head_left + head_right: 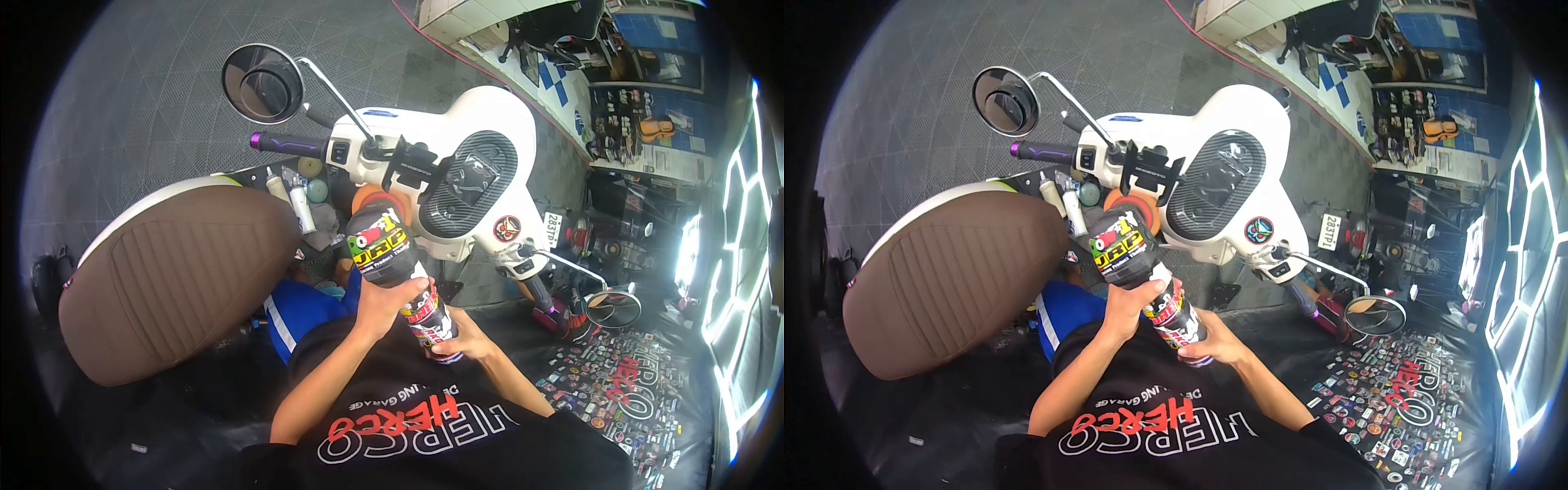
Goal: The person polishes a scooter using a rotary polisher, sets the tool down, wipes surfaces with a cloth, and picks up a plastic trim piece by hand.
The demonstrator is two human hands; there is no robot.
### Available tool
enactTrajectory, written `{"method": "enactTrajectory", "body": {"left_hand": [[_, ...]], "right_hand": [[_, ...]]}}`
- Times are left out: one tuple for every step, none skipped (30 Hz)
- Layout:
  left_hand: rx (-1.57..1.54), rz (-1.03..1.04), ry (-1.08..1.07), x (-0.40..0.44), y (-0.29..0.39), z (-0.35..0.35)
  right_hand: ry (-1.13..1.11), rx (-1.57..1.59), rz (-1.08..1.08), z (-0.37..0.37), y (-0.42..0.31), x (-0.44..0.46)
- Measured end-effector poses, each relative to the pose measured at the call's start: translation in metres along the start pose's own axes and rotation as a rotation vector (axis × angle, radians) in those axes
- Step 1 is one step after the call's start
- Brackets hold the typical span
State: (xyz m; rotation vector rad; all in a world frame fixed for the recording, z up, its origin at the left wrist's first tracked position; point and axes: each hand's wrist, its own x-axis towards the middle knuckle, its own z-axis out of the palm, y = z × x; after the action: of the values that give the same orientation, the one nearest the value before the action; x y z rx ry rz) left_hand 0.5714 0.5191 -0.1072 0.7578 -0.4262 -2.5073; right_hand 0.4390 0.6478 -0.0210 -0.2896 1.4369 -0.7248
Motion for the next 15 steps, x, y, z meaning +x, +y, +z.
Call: {"method": "enactTrajectory", "body": {"left_hand": [[-0.023, -0.026, 0.002, -0.002, 0.001, 0.0], [0.005, -0.033, -0.014, -0.002, 0.002, 0.0], [0.005, -0.024, -0.023, -0.004, 0.003, -0.001], [0.002, -0.011, -0.029, -0.005, 0.004, 0.0], [-0.002, 0.002, -0.033, -0.007, 0.005, -0.001], [-0.01, -0.001, -0.047, -0.009, 0.006, -0.002], [0.02, 0.011, -0.049, -0.012, 0.007, -0.003], [0.055, 0.024, -0.052, -0.013, 0.008, -0.004], [0.09, 0.036, -0.056, -0.014, 0.009, -0.005], [0.07, 0.007, -0.062, -0.016, 0.002, -0.01], [0.246, 0.047, -0.09, -0.021, 0.0, -0.015], [0.215, 0.099, -0.178, -0.031, 0.005, -0.017], [0.198, 0.147, -0.268, -0.039, 0.012, -0.017], [0.13, 0.1, -0.339, -0.046, 0.016, -0.018], [-0.093, -0.109, -0.385, -0.055, 0.02, -0.017]], "right_hand": [[0.024, -0.017, -0.016, 0.005, -0.002, -0.003], [0.046, -0.036, -0.029, 0.009, -0.001, -0.006], [0.063, -0.057, -0.038, 0.012, 0.001, -0.008], [0.029, -0.058, -0.03, 0.008, 0.003, -0.009], [0.005, -0.107, -0.029, 0.005, 0.003, -0.009], [-0.02, -0.152, -0.027, 0.005, 0.001, -0.007], [-0.042, -0.194, -0.031, 0.007, -0.002, -0.004], [-0.061, -0.271, -0.06, 0.008, -0.009, -0.001], [-0.054, -0.258, -0.08, 0.011, -0.007, 0.004], [-0.046, -0.243, -0.1, 0.015, -0.004, 0.01], [-0.036, -0.228, -0.125, 0.017, 0.0, 0.015], [-0.066, -0.099, -0.042, 0.015, 0.013, 0.017], [-0.266, 0.012, -0.119, 0.006, 0.018, 0.013], [-0.33, 0.022, -0.095, -0.001, 0.021, 0.008], [-0.388, 0.036, -0.071, -0.001, 0.022, 0.004]]}}
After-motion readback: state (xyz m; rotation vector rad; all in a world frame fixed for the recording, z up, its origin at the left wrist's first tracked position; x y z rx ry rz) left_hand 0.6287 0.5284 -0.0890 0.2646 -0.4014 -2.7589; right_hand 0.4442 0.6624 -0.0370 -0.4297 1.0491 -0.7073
